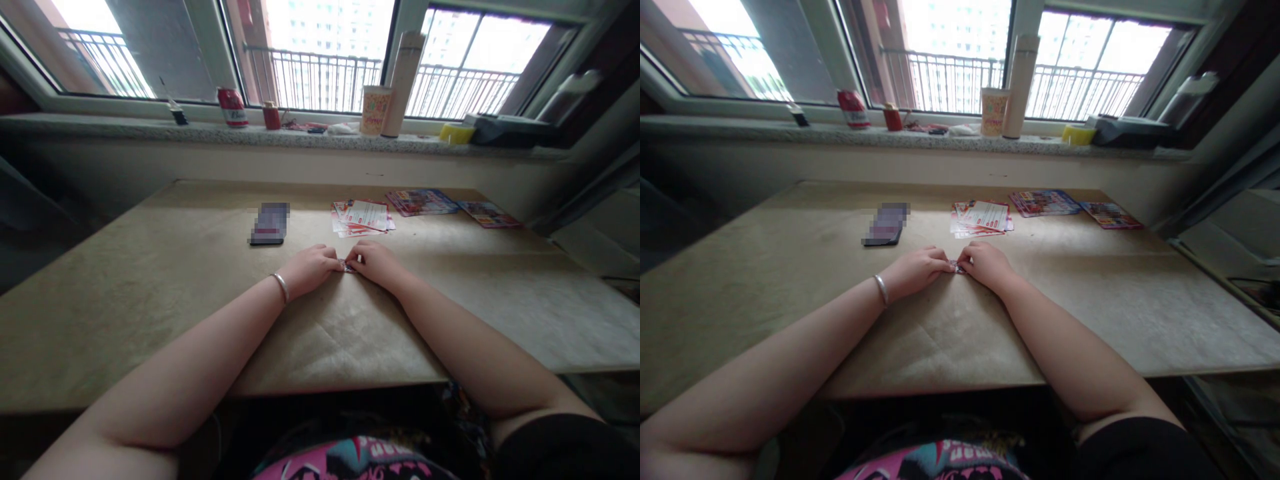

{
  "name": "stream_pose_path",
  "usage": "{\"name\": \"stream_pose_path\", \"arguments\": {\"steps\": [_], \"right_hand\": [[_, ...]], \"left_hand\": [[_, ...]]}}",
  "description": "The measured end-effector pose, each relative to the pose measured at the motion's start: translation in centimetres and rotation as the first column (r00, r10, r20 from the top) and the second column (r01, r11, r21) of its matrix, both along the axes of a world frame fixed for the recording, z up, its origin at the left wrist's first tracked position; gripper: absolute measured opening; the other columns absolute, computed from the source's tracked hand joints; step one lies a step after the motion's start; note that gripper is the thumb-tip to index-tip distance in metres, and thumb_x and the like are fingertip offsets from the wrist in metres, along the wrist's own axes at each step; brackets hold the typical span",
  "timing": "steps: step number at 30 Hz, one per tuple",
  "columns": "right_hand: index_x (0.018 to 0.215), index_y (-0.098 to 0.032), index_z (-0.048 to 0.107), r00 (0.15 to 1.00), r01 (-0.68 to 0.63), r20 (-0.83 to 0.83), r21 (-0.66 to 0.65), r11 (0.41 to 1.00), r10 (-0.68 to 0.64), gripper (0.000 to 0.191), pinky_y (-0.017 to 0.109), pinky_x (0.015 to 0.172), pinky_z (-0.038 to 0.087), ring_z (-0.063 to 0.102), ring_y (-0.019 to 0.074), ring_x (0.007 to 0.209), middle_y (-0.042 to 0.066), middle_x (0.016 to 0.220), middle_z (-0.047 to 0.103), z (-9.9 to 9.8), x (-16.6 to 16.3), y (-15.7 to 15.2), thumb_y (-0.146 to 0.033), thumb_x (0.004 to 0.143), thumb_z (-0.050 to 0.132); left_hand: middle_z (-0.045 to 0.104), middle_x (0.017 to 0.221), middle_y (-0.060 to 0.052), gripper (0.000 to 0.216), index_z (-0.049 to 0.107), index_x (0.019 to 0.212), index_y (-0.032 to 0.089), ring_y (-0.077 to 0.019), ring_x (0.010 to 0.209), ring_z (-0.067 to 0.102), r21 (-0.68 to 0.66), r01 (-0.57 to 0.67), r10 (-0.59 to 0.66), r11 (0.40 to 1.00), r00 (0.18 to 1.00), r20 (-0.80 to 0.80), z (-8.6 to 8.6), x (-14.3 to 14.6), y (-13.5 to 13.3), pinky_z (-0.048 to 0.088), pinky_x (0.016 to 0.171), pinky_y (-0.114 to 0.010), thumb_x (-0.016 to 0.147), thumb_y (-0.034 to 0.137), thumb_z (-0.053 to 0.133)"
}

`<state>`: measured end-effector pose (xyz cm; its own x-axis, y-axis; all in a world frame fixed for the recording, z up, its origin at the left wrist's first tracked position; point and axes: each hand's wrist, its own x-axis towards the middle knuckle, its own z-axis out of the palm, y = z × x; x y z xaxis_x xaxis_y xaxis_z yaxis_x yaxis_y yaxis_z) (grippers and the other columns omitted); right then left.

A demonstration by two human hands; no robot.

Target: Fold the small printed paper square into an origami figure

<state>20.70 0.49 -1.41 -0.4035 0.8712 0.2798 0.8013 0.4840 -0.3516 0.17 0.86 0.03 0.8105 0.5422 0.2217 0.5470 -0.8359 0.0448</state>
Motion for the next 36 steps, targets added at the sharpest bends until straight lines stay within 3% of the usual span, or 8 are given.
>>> {"name": "stream_pose_path", "arguments": {"steps": [11,26,31,36], "right_hand": [[0.078,-0.018,0.063,0.997,0.03,0.078,-0.095,0.995,-0.022,0.005,0.022,0.063,0.038,0.056,0.0137,0.072,0.003,0.081,0.064,0.6,1.5,-0.2,-0.021,0.078,0.059],[0.092,-0.02,0.061,0.981,0.014,0.196,-0.059,0.998,-0.003,0.018,0.025,0.067,0.039,0.057,0.0163,0.078,0.005,0.094,0.064,1.1,2.0,-0.4,-0.017,0.078,0.051],[0.092,-0.019,0.061,0.985,-0.009,0.172,-0.055,0.998,0.019,0.019,0.025,0.07,0.04,0.057,0.016,0.08,0.005,0.094,0.062,1.0,2.2,-0.4,-0.014,0.079,0.048],[0.09,-0.018,0.062,0.998,-0.049,0.046,0.015,0.999,0.048,0.021,0.024,0.069,0.041,0.056,0.0143,0.077,0.004,0.093,0.061,0.3,2.3,-0.3,-0.01,0.075,0.051]], "left_hand": [[0.065,0.095,-0.004,0.031,0.071,0.104,0.029,-0.0168,0.09,0.059,0.014,-0.067,0.067,0.998,0.996,-0.051,0.1,-0.8,-0.3,0.048,0.078,-0.028,0.088,0.017,0.047],[0.063,0.091,-0.006,0.027,0.07,0.102,0.023,-0.0173,0.083,0.057,0.086,-0.072,0.08,0.994,0.992,-0.095,0.6,-0.7,-1.0,0.047,0.076,-0.03,0.091,0.02,0.046],[0.062,0.09,-0.006,0.028,0.07,0.103,0.025,-0.0168,0.082,0.057,0.066,-0.067,0.072,0.996,0.995,-0.072,0.3,-0.8,-0.7,0.047,0.077,-0.03,0.091,0.019,0.045],[0.062,0.091,-0.007,0.027,0.069,0.101,0.023,-0.0175,0.083,0.058,0.085,-0.063,0.068,0.994,0.996,-0.055,0.1,-0.8,-0.7,0.048,0.076,-0.031,0.092,0.02,0.044]]}}
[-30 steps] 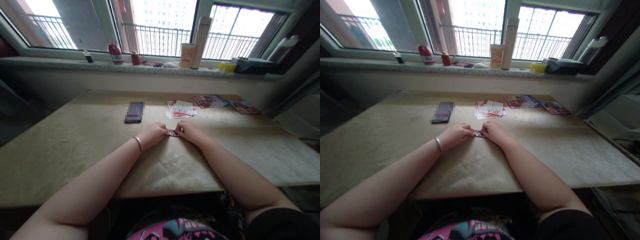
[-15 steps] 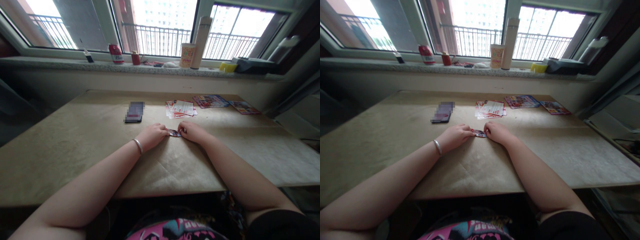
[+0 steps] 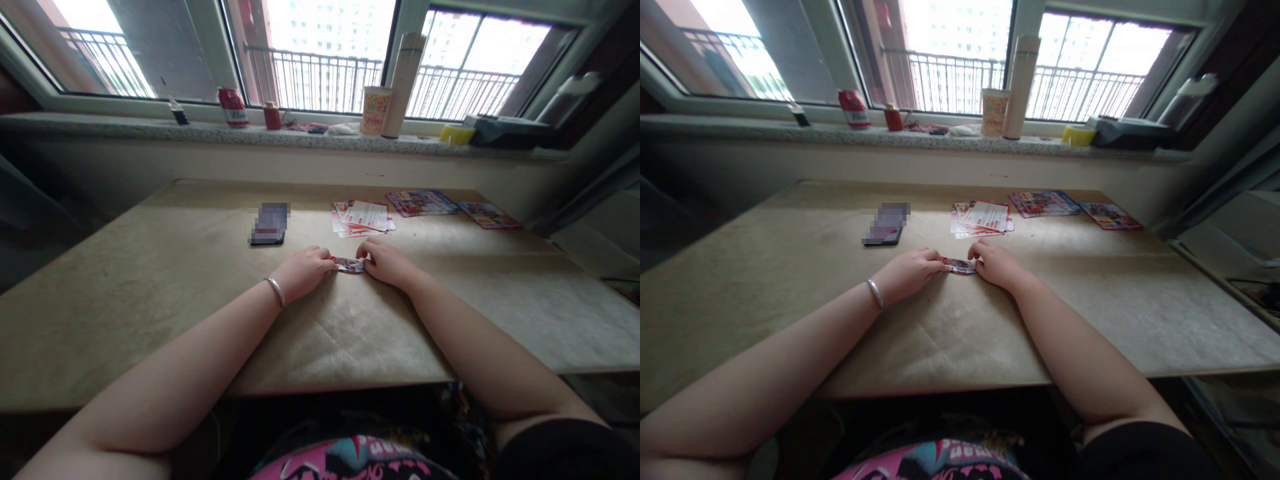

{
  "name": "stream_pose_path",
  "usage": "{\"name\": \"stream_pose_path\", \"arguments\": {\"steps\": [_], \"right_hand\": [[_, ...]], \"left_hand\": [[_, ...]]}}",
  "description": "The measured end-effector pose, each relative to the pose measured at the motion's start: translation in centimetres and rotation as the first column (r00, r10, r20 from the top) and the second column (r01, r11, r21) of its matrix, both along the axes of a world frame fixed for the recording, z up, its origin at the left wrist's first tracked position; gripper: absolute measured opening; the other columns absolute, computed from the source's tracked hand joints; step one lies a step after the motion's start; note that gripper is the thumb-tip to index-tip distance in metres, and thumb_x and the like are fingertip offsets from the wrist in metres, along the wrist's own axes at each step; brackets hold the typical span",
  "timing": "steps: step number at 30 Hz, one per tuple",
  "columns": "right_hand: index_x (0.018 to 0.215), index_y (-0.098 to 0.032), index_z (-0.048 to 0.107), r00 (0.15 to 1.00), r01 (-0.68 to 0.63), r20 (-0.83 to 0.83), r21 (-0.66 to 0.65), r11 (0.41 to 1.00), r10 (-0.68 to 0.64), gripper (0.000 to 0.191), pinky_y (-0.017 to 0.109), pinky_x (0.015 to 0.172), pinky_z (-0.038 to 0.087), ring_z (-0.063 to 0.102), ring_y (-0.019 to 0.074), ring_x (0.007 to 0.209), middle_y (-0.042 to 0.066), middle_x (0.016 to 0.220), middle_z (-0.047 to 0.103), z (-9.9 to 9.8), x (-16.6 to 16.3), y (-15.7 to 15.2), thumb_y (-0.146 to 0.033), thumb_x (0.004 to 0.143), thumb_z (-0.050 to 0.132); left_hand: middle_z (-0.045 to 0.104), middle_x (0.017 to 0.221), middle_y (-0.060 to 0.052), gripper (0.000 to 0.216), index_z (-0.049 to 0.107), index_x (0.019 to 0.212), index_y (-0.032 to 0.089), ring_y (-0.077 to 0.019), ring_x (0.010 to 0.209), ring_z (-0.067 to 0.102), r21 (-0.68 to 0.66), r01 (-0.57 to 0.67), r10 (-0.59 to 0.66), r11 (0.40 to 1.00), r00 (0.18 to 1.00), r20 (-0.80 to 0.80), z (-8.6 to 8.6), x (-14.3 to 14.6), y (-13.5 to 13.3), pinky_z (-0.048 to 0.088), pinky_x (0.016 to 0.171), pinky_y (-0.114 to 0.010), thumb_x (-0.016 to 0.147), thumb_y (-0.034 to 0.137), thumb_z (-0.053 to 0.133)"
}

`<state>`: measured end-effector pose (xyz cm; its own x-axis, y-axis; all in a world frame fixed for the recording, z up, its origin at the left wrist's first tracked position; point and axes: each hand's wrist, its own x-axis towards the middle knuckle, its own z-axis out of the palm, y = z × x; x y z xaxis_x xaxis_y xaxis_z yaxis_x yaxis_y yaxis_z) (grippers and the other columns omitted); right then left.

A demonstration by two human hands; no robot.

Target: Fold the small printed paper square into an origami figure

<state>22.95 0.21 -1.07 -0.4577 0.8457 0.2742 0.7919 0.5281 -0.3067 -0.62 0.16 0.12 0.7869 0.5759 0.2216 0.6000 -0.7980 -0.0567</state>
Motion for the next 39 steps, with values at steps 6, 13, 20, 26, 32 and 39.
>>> {"name": "stream_pose_path", "arguments": {"steps": [6,13,20,26,32,39], "right_hand": [[0.089,-0.019,0.068,0.988,-0.108,-0.109,0.032,0.994,0.111,0.022,0.025,0.075,0.044,0.057,0.0143,0.081,0.005,0.09,0.063,-0.4,-0.2,0.3,-0.011,0.077,0.052],[0.107,-0.022,0.066,0.977,-0.114,-0.172,0.09,0.989,0.129,0.038,0.031,0.084,0.047,0.059,0.0162,0.093,0.006,0.108,0.063,0.0,-0.5,-0.1,-0.006,0.076,0.051],[0.101,-0.023,0.072,0.974,-0.226,0.003,0.096,0.969,0.227,0.036,0.034,0.093,0.043,0.057,0.0182,0.099,0.003,0.105,0.069,0.0,-0.6,0.1,-0.005,0.08,0.047],[0.117,-0.024,0.065,0.98,-0.2,0.027,0.089,0.976,0.199,0.04,0.034,0.092,0.044,0.057,0.0189,0.103,0.005,0.111,0.068,0.0,-0.7,0.1,-0.01,0.086,0.044],[0.119,-0.021,0.064,0.987,-0.161,-0.012,0.065,0.985,0.162,0.035,0.034,0.092,0.043,0.057,0.0193,0.103,0.007,0.112,0.067,-0.1,-1.2,-0.1,-0.017,0.087,0.048],[0.103,-0.021,0.068,0.987,0.025,-0.156,-0.001,1.0,-0.025,0.022,0.028,0.078,0.043,0.058,0.0161,0.086,0.005,0.095,0.069,-0.4,-3.1,0.1,-0.026,0.086,0.055]], "left_hand": [[0.065,0.102,-0.007,0.031,0.067,0.109,0.024,-0.0169,0.093,0.059,-0.007,0.048,-0.047,0.999,0.998,0.049,-0.3,-0.4,0.7,0.049,0.086,-0.032,0.09,0.015,0.044],[0.064,0.121,-0.002,0.038,0.062,0.119,0.027,-0.0161,0.109,0.058,-0.027,0.027,-0.025,0.999,0.997,0.069,-0.4,-0.8,0.9,0.046,0.096,-0.033,0.088,0.014,0.043],[0.06,0.128,-0.002,0.037,0.059,0.122,0.024,-0.0153,0.117,0.053,-0.063,0.064,-0.056,0.996,0.991,0.124,-0.7,-0.6,0.9,0.041,0.104,-0.034,0.091,0.017,0.04],[0.061,0.124,-0.007,0.034,0.061,0.119,0.021,-0.0183,0.111,0.056,-0.051,0.032,-0.025,0.998,0.991,0.132,-0.7,-0.4,0.7,0.045,0.099,-0.036,0.093,0.023,0.039],[0.062,0.117,-0.007,0.034,0.061,0.118,0.022,-0.0182,0.105,0.058,-0.046,-0.011,0.017,0.999,0.993,0.113,-0.8,-0.3,0.5,0.048,0.093,-0.033,0.092,0.022,0.04],[0.062,0.107,-0.009,0.031,0.06,0.114,0.021,-0.0198,0.097,0.06,-0.014,-0.107,0.108,0.994,0.993,0.05,-0.3,0.6,-0.5,0.05,0.085,-0.033,0.089,0.024,0.043]]}}
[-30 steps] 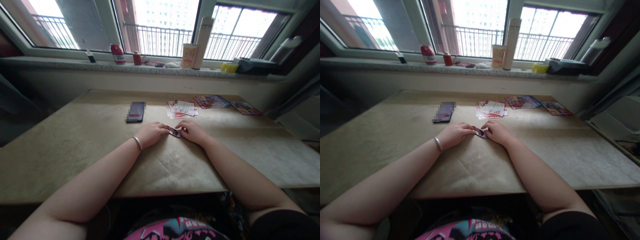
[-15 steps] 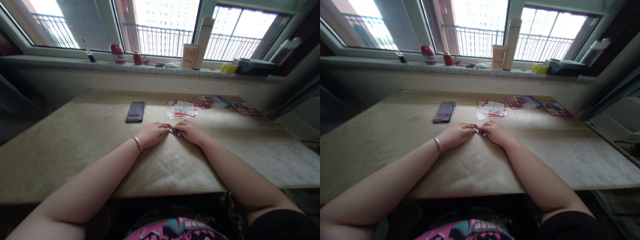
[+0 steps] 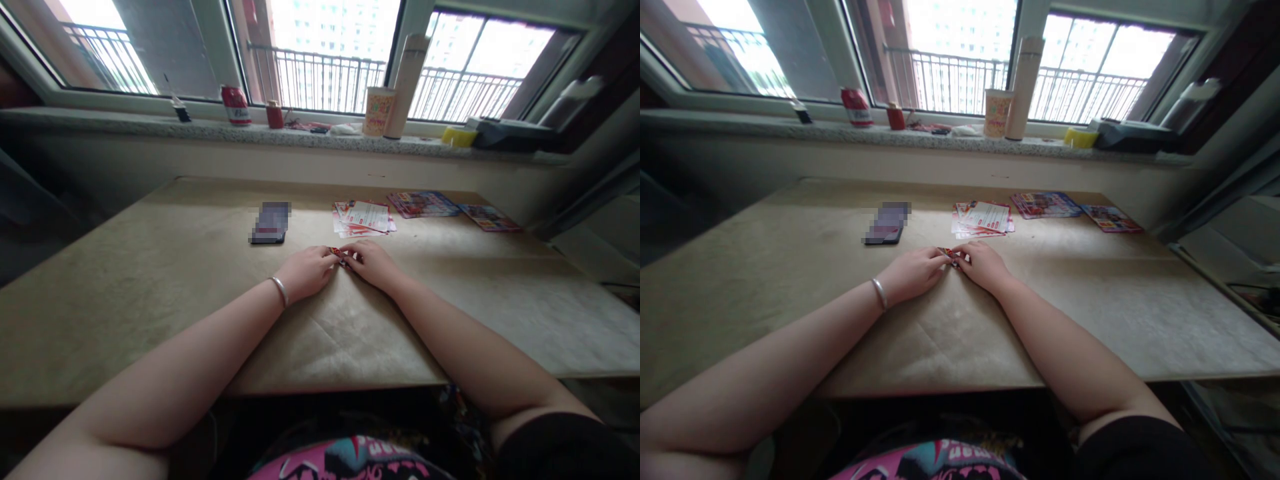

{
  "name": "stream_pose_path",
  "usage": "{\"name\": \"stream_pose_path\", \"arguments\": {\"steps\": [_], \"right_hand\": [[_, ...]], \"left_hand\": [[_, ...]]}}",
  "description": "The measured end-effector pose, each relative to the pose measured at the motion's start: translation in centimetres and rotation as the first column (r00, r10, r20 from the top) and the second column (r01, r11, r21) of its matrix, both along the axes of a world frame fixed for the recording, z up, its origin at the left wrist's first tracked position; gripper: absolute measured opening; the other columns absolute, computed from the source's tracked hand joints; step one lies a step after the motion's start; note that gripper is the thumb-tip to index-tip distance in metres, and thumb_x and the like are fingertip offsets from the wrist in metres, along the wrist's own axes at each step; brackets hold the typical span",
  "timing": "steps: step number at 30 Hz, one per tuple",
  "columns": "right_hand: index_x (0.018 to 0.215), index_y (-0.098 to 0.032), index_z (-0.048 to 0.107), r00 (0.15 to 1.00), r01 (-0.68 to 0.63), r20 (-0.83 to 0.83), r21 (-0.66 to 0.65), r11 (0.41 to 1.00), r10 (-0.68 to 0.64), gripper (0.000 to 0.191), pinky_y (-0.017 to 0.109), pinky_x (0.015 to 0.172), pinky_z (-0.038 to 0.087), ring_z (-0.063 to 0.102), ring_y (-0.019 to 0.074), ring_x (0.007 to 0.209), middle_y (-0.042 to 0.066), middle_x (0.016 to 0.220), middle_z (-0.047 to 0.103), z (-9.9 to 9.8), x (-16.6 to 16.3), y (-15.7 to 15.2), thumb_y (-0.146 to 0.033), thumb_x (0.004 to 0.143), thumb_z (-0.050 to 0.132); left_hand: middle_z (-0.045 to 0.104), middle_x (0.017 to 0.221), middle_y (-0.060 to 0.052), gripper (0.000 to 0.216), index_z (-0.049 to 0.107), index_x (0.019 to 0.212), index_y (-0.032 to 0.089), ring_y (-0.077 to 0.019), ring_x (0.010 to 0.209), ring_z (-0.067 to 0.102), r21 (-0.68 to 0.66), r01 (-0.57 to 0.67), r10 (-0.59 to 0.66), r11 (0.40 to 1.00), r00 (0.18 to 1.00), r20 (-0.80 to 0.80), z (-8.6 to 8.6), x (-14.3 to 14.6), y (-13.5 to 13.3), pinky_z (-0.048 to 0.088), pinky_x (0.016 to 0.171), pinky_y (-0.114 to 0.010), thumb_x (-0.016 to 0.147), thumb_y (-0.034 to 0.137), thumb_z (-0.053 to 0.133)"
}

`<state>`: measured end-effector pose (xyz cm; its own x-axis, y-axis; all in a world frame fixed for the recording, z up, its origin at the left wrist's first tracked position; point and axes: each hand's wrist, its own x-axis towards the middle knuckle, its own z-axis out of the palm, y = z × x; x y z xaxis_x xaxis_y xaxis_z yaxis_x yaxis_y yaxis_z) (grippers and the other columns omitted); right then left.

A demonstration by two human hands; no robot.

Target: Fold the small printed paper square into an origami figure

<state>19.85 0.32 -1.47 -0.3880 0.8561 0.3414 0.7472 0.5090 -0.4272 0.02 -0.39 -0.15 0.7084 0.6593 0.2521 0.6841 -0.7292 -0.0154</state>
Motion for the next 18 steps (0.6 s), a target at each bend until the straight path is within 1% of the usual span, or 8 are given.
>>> {"name": "stream_pose_path", "arguments": {"steps": [2,5,9,13,18], "right_hand": [[0.104,-0.021,0.068,1.0,0.017,-0.006,-0.01,1.0,-0.017,0.023,0.027,0.076,0.042,0.058,0.0155,0.083,0.005,0.091,0.069,0.0,-0.4,-0.1,-0.028,0.087,0.054],[0.105,-0.021,0.067,0.999,0.048,-0.003,-0.026,0.998,-0.048,0.023,0.026,0.073,0.041,0.057,0.0153,0.078,0.003,0.084,0.069,-0.2,-0.6,-0.1,-0.029,0.087,0.054],[0.1,-0.021,0.068,0.995,0.1,0.02,0.021,0.995,-0.1,0.019,0.028,0.077,0.041,0.056,0.0173,0.084,0.004,0.084,0.068,-0.5,-0.1,0.3,-0.026,0.084,0.058],[0.092,-0.022,0.071,0.996,0.056,0.065,0.051,0.997,-0.059,0.015,0.03,0.082,0.041,0.056,0.0178,0.088,0.005,0.088,0.067,-0.7,0.5,0.8,-0.024,0.084,0.058],[0.091,-0.02,0.071,0.993,0.004,0.114,0.064,0.998,-0.011,0.018,0.03,0.083,0.042,0.056,0.0182,0.089,0.007,0.088,0.066,-0.5,0.8,0.9,-0.027,0.086,0.056]], "left_hand": [[0.061,0.107,-0.01,0.031,0.059,0.115,0.018,-0.0211,0.097,0.06,0.008,-0.001,0.001,1.0,1.0,-0.01,0.2,0.2,-0.3,0.05,0.085,-0.034,0.089,0.024,0.043],[0.061,0.109,-0.01,0.035,0.055,0.121,0.018,-0.0216,0.097,0.06,-0.001,0.017,-0.017,1.0,1.0,-0.013,0.4,0.2,-0.6,0.05,0.085,-0.034,0.089,0.025,0.043],[0.059,0.114,-0.009,0.039,0.052,0.127,0.02,-0.0205,0.102,0.058,-0.015,0.078,-0.078,0.997,0.997,0.028,0.1,0.0,-0.4,0.049,0.088,-0.034,0.09,0.026,0.042],[0.058,0.114,-0.01,0.038,0.054,0.126,0.021,-0.0195,0.101,0.058,-0.013,0.096,-0.095,0.995,0.995,0.038,-0.2,0.0,-0.1,0.049,0.088,-0.033,0.09,0.026,0.042],[0.059,0.114,-0.01,0.038,0.054,0.126,0.021,-0.0201,0.1,0.059,-0.012,0.09,-0.089,0.996,0.995,0.035,-0.3,0.0,-0.1,0.05,0.088,-0.033,0.091,0.027,0.042]]}}
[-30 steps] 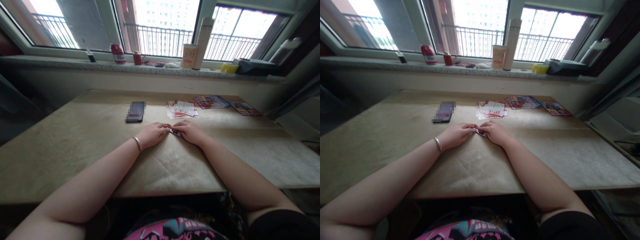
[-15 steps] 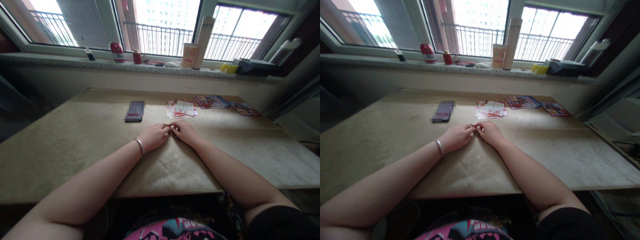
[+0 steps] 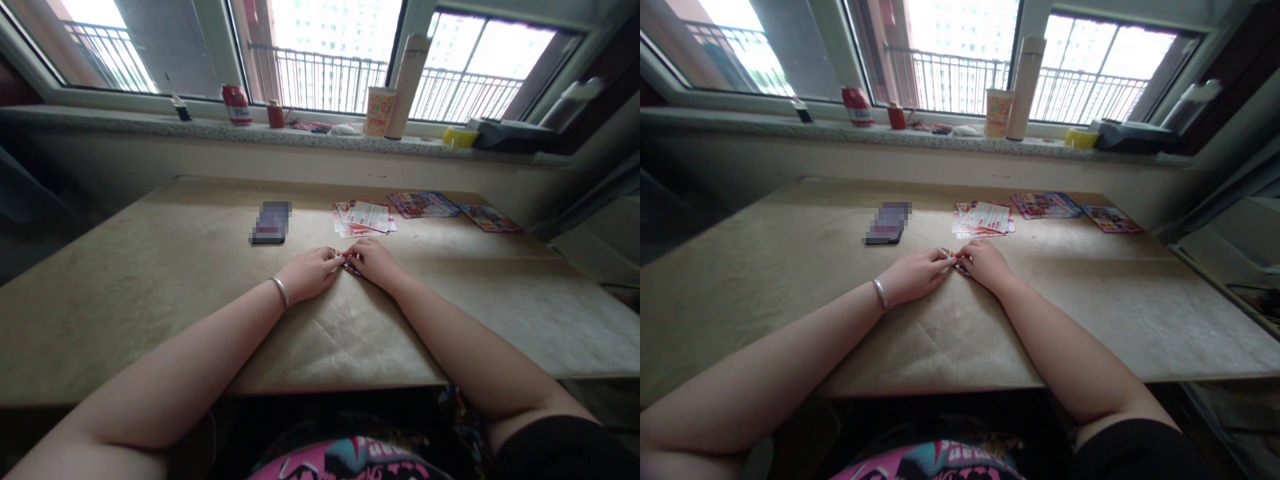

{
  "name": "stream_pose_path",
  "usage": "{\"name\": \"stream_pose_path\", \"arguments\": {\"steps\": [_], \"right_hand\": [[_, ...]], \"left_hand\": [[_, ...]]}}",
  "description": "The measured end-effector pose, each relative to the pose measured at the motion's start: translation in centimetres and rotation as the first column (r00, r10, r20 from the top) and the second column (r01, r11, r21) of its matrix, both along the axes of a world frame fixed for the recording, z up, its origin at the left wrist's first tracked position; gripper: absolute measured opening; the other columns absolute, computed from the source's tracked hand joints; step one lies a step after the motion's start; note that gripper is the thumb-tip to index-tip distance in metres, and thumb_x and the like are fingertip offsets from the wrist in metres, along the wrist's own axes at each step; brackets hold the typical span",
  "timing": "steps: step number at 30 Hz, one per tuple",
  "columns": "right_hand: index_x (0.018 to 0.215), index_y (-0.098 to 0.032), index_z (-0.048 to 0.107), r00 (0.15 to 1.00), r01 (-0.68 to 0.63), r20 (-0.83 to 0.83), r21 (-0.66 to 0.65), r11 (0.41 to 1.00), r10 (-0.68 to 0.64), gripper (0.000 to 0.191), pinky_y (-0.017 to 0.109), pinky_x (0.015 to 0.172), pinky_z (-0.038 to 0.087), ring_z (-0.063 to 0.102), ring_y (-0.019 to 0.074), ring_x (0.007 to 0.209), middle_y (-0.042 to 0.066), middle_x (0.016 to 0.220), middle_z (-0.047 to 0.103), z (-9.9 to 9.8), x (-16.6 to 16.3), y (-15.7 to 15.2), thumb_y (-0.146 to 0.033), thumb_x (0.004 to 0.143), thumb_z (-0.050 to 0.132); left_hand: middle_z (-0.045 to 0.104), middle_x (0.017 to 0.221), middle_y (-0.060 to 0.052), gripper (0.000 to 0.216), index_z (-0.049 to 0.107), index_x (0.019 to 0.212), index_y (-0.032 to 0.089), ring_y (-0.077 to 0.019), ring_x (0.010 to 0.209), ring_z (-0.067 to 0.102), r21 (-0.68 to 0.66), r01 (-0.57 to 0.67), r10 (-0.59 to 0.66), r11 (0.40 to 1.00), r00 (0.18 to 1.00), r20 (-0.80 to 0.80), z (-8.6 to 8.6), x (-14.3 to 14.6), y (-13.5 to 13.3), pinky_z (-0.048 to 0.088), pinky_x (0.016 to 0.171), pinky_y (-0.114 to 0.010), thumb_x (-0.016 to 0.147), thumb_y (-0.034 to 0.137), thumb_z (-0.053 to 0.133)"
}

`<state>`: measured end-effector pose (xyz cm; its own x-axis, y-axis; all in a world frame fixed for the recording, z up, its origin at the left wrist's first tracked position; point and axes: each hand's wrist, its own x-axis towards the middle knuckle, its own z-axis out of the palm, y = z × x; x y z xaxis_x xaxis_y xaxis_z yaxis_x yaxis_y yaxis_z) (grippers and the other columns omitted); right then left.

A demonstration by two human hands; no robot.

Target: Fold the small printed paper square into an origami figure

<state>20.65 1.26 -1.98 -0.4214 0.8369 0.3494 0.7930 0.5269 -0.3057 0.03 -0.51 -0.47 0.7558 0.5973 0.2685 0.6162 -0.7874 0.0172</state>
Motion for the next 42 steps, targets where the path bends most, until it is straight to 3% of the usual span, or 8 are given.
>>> {"name": "stream_pose_path", "arguments": {"steps": [6,12,19,25,34,42], "right_hand": [[0.086,-0.02,0.072,0.996,-0.091,-0.006,-0.006,0.996,0.091,0.016,0.03,0.082,0.044,0.057,0.0183,0.088,0.006,0.087,0.066,0.3,0.9,0.1,-0.021,0.083,0.057],[0.102,-0.024,0.072,0.953,-0.291,0.092,0.006,0.957,0.289,0.036,0.03,0.085,0.044,0.057,0.0177,0.089,0.004,0.095,0.068,1.1,1.6,-0.8,-0.007,0.078,0.05],[0.102,-0.022,0.072,0.922,-0.329,0.245,0.087,0.94,0.3,0.028,0.033,0.085,0.044,0.056,0.0201,0.093,0.006,0.101,0.068,1.9,1.1,-1.4,-0.017,0.085,0.051],[0.102,-0.02,0.071,0.889,-0.362,0.332,0.084,0.928,0.316,0.026,0.035,0.085,0.043,0.058,0.0211,0.091,0.007,0.098,0.07,2.6,1.1,-1.7,-0.019,0.083,0.053],[0.104,-0.02,0.069,0.912,-0.318,0.296,0.074,0.945,0.284,0.028,0.033,0.083,0.045,0.06,0.0207,0.091,0.006,0.101,0.07,2.9,1.0,-2.6,-0.019,0.081,0.054],[0.103,-0.02,0.072,0.887,-0.37,0.324,0.075,0.926,0.328,0.027,0.034,0.086,0.045,0.059,0.0203,0.093,0.007,0.103,0.07,2.6,1.1,-2.2,-0.019,0.083,0.053]], "left_hand": [[0.059,0.12,-0.009,0.038,0.053,0.127,0.021,-0.0202,0.104,0.059,-0.022,0.003,-0.003,1.0,1.0,-0.011,0.3,-0.3,0.0,0.05,0.088,-0.032,0.092,0.028,0.041],[0.062,0.117,-0.007,0.03,0.057,0.116,0.019,-0.0192,0.109,0.058,-0.049,0.009,-0.009,0.999,1.0,-0.01,0.5,-0.8,0.5,0.048,0.092,-0.032,0.092,0.027,0.042],[0.062,0.117,-0.008,0.03,0.058,0.115,0.018,-0.0194,0.112,0.057,-0.071,0.026,-0.026,0.997,1.0,-0.004,0.3,-1.0,0.9,0.047,0.096,-0.032,0.092,0.026,0.041],[0.062,0.119,-0.008,0.029,0.06,0.113,0.018,-0.02,0.112,0.057,-0.06,0.031,-0.031,0.998,1.0,0.005,0.4,-0.8,0.8,0.045,0.098,-0.032,0.092,0.026,0.041],[0.063,0.116,-0.006,0.029,0.058,0.116,0.021,-0.0186,0.107,0.059,-0.072,0.038,-0.038,0.997,0.999,-0.005,0.3,-1.0,1.1,0.047,0.092,-0.031,0.091,0.028,0.044],[0.063,0.114,-0.006,0.036,0.063,0.11,0.022,-0.0206,0.102,0.061,-0.023,0.037,-0.039,0.999,0.997,-0.062,0.7,-0.5,0.6,0.05,0.085,-0.03,0.089,0.047,0.048]]}}
